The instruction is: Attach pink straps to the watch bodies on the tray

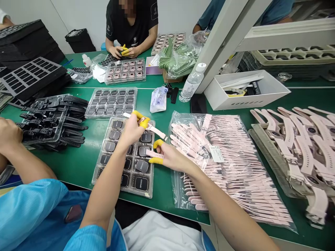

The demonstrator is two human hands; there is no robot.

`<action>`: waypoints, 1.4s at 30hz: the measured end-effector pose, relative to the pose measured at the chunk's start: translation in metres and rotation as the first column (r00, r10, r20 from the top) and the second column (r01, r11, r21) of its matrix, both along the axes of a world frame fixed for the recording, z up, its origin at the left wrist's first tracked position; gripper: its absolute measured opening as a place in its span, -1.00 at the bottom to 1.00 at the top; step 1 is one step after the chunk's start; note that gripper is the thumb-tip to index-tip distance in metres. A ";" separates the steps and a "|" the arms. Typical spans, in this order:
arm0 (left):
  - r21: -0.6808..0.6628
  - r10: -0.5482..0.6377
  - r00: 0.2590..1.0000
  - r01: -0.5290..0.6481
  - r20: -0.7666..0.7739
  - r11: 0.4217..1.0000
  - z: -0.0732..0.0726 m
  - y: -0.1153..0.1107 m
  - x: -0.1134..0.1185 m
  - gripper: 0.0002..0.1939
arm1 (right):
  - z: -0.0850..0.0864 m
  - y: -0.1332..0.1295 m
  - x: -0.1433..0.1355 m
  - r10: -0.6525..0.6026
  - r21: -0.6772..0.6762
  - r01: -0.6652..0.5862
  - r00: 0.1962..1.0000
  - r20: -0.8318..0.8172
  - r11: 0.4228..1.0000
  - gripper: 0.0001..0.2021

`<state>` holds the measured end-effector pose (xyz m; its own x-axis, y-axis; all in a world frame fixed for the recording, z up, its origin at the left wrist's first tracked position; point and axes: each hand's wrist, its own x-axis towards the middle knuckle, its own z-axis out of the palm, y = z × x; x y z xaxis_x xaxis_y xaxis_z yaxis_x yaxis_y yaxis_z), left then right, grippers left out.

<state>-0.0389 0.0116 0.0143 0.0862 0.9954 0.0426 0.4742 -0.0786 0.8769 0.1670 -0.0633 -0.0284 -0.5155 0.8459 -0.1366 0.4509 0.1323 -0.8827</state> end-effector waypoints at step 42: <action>0.183 -0.439 0.811 0.534 -0.386 0.825 -0.002 -0.020 0.028 -0.54 | 0.007 0.013 -0.001 -0.565 -0.610 0.065 0.466 -0.681 0.790 -0.59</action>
<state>-0.0104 -0.0088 0.0121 0.6118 0.7685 0.1875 0.5514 -0.5843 0.5955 0.1656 -0.0505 -0.0219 -0.3061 0.9261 -0.2205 -0.5599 -0.3625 -0.7450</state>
